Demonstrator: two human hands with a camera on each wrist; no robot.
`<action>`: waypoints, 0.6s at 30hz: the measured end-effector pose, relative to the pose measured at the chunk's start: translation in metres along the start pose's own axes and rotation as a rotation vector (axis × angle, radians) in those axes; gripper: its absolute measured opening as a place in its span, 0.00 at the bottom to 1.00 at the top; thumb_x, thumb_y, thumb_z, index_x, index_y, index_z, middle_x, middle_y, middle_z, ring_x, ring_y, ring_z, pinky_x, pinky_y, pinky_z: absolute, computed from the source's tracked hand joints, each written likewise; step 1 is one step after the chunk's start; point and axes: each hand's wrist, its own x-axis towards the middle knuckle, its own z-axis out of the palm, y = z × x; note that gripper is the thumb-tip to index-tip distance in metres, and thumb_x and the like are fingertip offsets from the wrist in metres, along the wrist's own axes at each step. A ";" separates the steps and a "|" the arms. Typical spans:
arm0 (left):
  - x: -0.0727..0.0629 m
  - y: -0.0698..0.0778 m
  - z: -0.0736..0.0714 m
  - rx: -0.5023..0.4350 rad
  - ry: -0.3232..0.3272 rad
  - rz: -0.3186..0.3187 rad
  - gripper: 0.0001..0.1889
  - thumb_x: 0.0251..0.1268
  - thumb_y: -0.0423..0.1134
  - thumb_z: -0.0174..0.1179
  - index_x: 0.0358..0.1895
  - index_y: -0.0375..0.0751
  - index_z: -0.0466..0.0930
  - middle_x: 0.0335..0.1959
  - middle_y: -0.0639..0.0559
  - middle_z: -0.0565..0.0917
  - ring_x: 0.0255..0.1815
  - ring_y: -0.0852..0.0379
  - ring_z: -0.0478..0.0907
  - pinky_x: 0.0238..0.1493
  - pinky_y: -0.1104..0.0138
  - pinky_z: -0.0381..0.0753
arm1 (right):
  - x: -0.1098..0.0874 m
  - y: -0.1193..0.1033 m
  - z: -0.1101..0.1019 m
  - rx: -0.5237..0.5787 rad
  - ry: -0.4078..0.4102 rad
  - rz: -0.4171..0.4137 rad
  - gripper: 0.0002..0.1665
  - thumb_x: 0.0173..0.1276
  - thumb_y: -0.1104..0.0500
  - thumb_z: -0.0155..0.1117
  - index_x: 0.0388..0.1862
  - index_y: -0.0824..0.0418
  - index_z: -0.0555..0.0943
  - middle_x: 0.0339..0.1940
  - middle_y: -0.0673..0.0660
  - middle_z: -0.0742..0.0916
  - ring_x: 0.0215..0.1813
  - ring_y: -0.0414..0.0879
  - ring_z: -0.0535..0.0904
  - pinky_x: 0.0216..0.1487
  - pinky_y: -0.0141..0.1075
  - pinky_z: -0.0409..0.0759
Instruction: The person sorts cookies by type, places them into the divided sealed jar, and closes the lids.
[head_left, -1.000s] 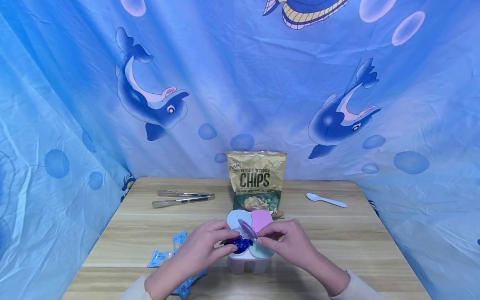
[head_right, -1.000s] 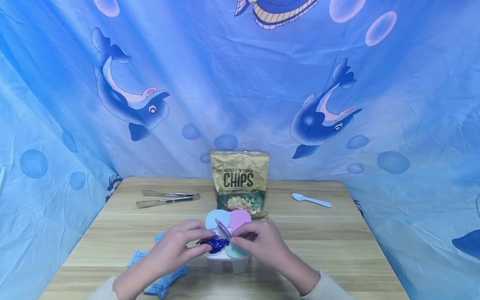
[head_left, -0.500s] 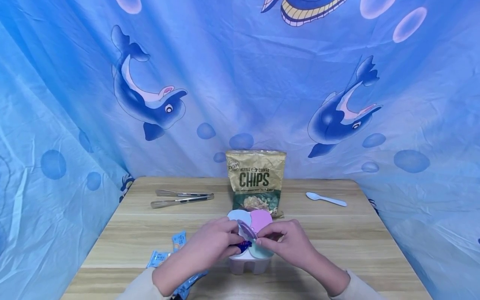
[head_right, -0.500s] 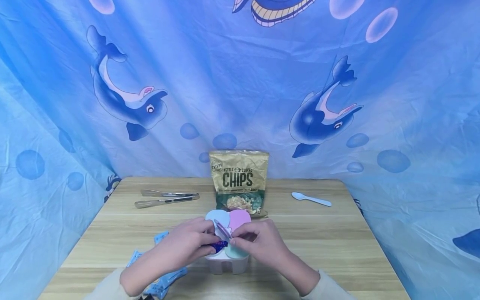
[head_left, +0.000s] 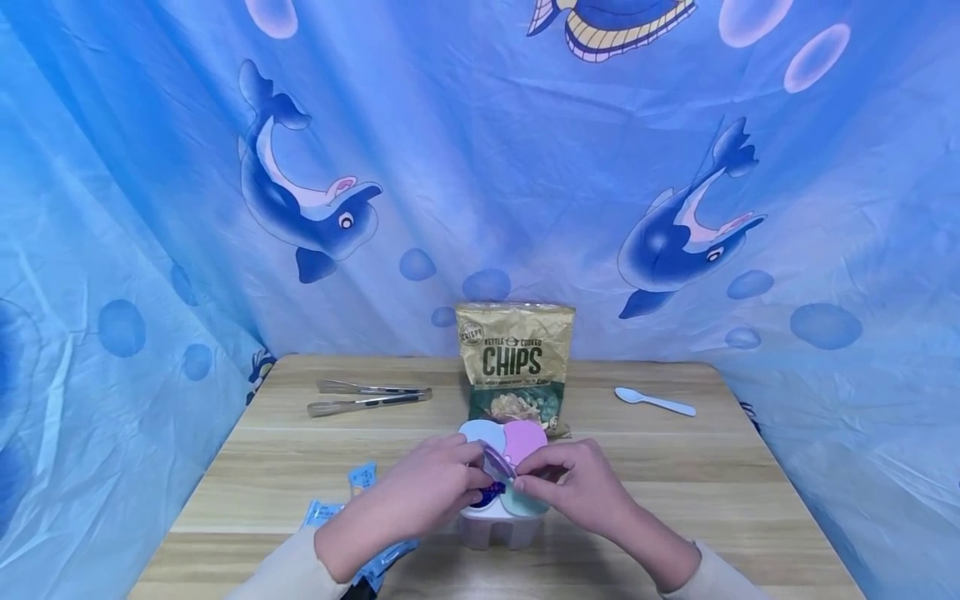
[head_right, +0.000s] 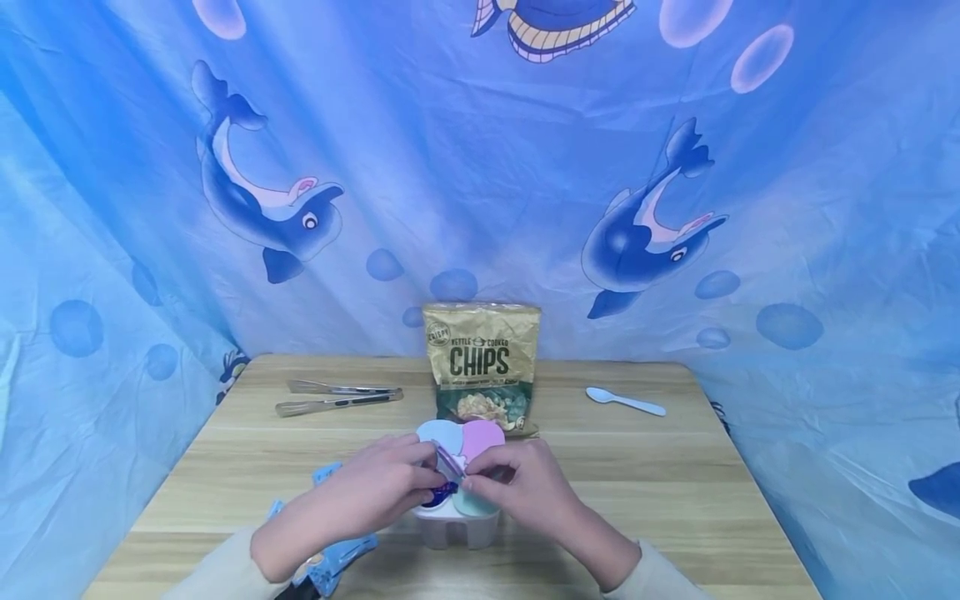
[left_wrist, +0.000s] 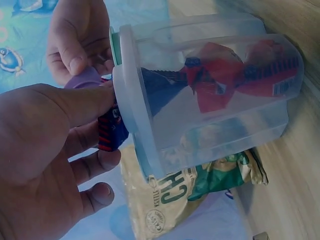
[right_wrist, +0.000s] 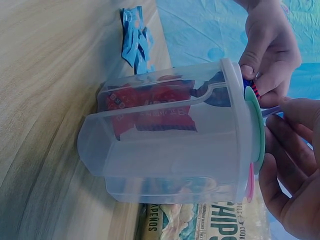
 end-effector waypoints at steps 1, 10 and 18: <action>0.001 0.000 0.001 -0.002 0.009 0.002 0.09 0.67 0.47 0.69 0.48 0.60 0.91 0.35 0.66 0.77 0.35 0.65 0.67 0.35 0.72 0.67 | 0.000 -0.001 0.000 -0.003 0.000 0.001 0.05 0.60 0.58 0.79 0.35 0.50 0.91 0.31 0.43 0.91 0.29 0.33 0.84 0.30 0.34 0.86; -0.008 -0.012 0.022 -0.175 0.234 0.089 0.03 0.61 0.44 0.74 0.37 0.56 0.92 0.35 0.66 0.86 0.36 0.68 0.78 0.41 0.71 0.78 | -0.004 0.002 0.002 0.004 0.002 0.025 0.04 0.62 0.57 0.79 0.36 0.51 0.92 0.31 0.45 0.92 0.31 0.34 0.85 0.32 0.33 0.86; -0.016 -0.010 0.019 -0.104 0.167 0.088 0.15 0.65 0.59 0.67 0.48 0.58 0.91 0.45 0.67 0.87 0.44 0.65 0.76 0.42 0.71 0.73 | -0.003 0.004 0.000 0.002 0.011 0.000 0.05 0.61 0.59 0.79 0.36 0.51 0.92 0.31 0.45 0.92 0.30 0.34 0.85 0.31 0.33 0.86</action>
